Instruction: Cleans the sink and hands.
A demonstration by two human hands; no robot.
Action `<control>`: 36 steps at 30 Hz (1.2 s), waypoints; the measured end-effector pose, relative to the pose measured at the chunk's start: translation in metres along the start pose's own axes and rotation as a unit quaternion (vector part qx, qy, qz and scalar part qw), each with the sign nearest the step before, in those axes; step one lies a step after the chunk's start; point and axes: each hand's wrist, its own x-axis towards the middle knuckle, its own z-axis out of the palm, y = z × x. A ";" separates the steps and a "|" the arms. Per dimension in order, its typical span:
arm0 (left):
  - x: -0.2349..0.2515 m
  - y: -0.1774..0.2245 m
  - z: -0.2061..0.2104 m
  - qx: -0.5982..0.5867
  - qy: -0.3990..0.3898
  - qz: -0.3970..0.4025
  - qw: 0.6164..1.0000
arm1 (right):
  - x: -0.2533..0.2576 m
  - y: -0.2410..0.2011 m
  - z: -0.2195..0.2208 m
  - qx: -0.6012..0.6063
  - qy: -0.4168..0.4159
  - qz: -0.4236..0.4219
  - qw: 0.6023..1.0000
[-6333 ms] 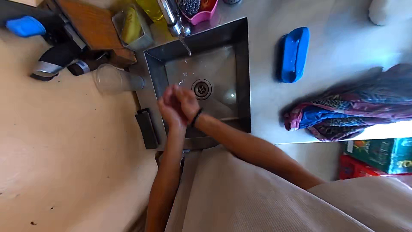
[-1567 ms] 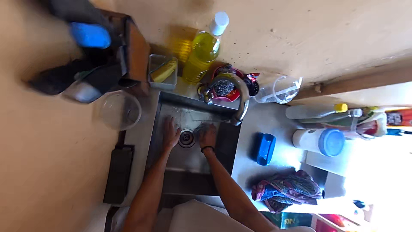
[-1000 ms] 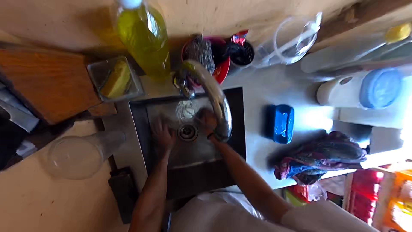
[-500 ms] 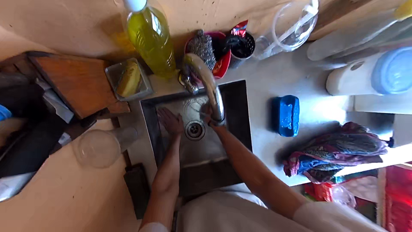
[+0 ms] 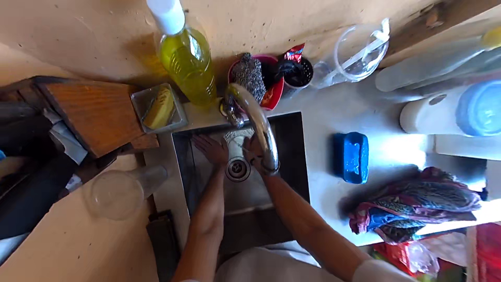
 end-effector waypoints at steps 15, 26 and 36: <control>-0.151 -0.036 -0.042 0.096 -0.014 -0.151 0.984 | -0.007 -0.016 0.043 -0.083 -0.156 -0.346 0.922; -0.144 0.031 0.002 -0.198 -0.138 0.057 0.969 | -0.119 0.068 0.020 -0.074 -0.102 -0.018 0.992; -0.118 -0.055 -0.126 -0.048 -0.634 -0.355 0.685 | -0.095 0.068 -0.059 -0.112 -0.468 0.217 0.849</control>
